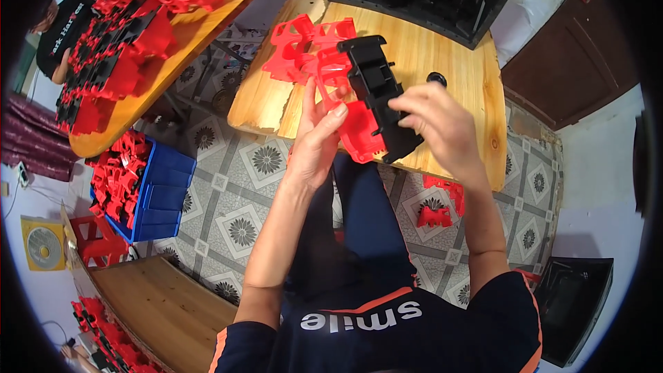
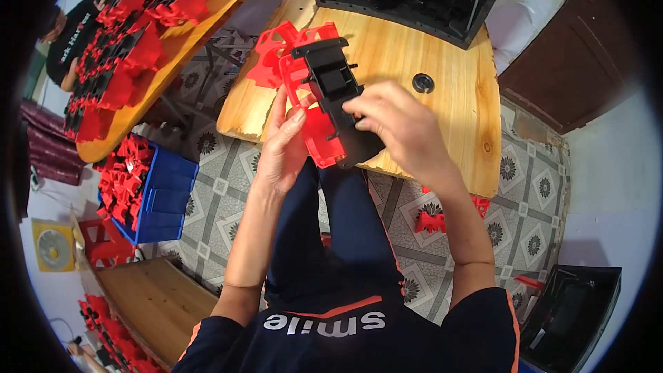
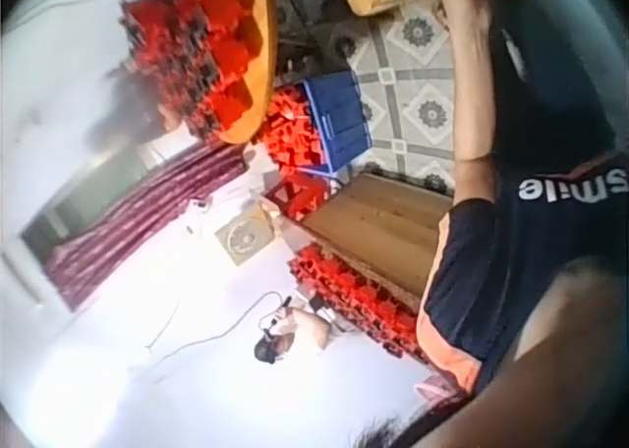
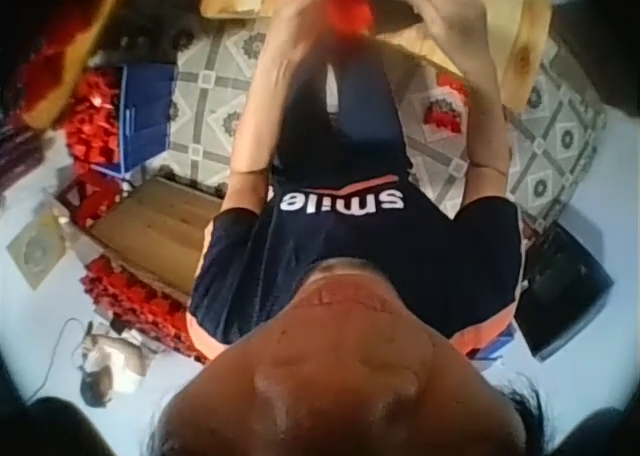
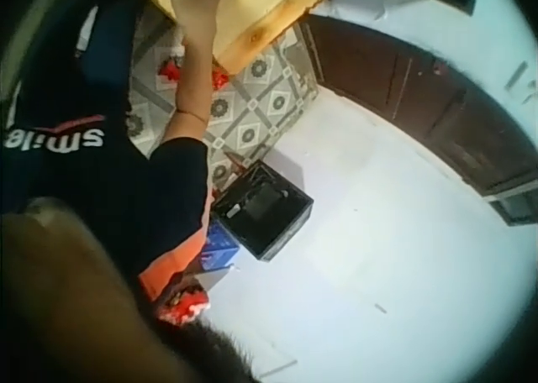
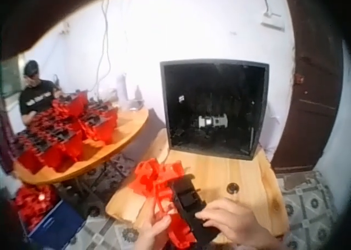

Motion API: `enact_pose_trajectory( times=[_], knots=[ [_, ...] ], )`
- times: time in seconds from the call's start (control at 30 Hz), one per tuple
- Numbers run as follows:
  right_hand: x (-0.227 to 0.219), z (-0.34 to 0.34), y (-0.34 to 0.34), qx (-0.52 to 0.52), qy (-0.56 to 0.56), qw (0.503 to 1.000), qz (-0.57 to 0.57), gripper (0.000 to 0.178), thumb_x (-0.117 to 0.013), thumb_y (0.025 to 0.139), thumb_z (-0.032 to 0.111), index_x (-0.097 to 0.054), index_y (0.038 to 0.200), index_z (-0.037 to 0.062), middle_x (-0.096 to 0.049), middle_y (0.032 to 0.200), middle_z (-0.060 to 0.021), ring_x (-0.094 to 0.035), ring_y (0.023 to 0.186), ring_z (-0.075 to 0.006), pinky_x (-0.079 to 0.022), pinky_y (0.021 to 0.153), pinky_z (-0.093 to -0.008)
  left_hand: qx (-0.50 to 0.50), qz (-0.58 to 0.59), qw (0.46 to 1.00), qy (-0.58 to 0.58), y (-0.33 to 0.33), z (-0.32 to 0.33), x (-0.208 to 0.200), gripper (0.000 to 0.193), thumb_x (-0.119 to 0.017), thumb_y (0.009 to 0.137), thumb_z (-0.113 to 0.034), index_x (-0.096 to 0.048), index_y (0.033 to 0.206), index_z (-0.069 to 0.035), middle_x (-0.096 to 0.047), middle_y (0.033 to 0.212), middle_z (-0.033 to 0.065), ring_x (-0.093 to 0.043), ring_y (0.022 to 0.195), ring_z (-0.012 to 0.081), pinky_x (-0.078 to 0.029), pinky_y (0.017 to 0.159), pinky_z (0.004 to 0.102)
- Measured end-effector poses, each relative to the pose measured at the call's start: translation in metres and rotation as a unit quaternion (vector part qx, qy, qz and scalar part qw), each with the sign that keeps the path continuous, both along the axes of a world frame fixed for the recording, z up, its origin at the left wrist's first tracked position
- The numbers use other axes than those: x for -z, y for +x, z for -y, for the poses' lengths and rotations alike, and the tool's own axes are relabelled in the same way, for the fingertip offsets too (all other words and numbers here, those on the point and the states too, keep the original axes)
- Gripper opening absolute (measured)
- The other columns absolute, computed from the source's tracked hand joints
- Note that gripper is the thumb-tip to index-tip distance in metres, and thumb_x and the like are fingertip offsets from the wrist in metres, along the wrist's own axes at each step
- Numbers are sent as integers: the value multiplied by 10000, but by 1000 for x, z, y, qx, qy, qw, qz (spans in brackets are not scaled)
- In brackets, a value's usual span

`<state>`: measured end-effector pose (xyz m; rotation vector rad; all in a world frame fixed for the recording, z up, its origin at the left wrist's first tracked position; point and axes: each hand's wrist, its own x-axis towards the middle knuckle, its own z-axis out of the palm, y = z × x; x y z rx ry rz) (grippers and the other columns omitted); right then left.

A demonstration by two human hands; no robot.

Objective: The person assembles plastic units by fitting black components into red frames by hand and placing the assembled parts on a table. The person also restocks stacks of red frames onto the work table.

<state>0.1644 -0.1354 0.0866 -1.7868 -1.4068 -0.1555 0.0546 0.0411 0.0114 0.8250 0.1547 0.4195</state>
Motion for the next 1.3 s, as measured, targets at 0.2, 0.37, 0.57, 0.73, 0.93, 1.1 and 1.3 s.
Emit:
enact_pose_trajectory(
  times=[0.2, 0.37, 0.57, 0.73, 0.93, 1.1, 1.3],
  knots=[
    [2, -13, -34, -19, 37, 998, 38, 353, -638, 721, -158, -658, 1037, -3, -582, 942, -102, -640, 892, -254, -585, 719, -319, -4, 24, 999, 29, -22, 7, -15, 1042, -725, 861, -159, 42, 1568, -135, -383, 1467, 147, -418, 1342, 252, -315, 1119, 412],
    [5, -19, -50, -21, 34, 995, 87, 341, -649, 732, -132, -658, 1046, -1, -583, 944, -109, -636, 877, -262, -570, 723, -342, -18, 40, 999, 30, -31, 5, -9, 1065, -725, 863, -154, 81, 1560, -133, -343, 1484, 171, -440, 1323, 274, -371, 1089, 417],
    [21, -36, -21, 53, 145, 982, -106, 385, -731, 867, 180, -614, 1175, -19, -649, 1100, -118, -641, 964, -203, -520, 805, -302, -5, 40, 994, 100, -35, 15, -18, 988, -657, 910, -144, 93, 1552, -90, -279, 1501, 205, -485, 1276, 298, -439, 1033, 377],
    [32, -75, -9, -88, 177, 895, -400, 350, -674, 932, 224, -594, 1175, -14, -662, 1061, -76, -619, 910, -97, -504, 833, -261, -64, -8, 953, 295, -23, 15, -13, 886, -578, 956, -189, 64, 1547, -32, -358, 1448, 207, -485, 1241, 259, -462, 985, 324],
    [25, -91, -18, -160, 153, 845, -486, 288, -643, 950, 164, -604, 1182, -3, -658, 1083, -60, -610, 979, -106, -490, 881, -268, -121, -17, 897, 426, -37, -11, -1, 914, -615, 914, -185, 18, 1543, 11, -226, 1553, 233, -247, 1444, 293, -237, 1165, 383],
    [28, -132, -80, -175, 235, 787, -542, 304, -629, 918, 58, -596, 1214, -4, -657, 1109, -65, -627, 1004, -139, -500, 913, -293, -174, -60, 897, 401, -123, -7, -15, 1075, -779, 764, -241, -81, 1552, -22, -309, 1512, 215, -350, 1382, 279, -305, 1126, 362],
    [38, -149, -112, -253, 100, 854, -442, 442, -570, 987, 206, -491, 1352, -31, -605, 1256, -115, -608, 1102, -206, -472, 980, -349, -394, -113, 785, 465, -179, 2, 15, 1038, -793, 704, -195, -198, 1540, -39, -341, 1511, 230, -365, 1397, 325, -304, 1134, 382]
  ],
)
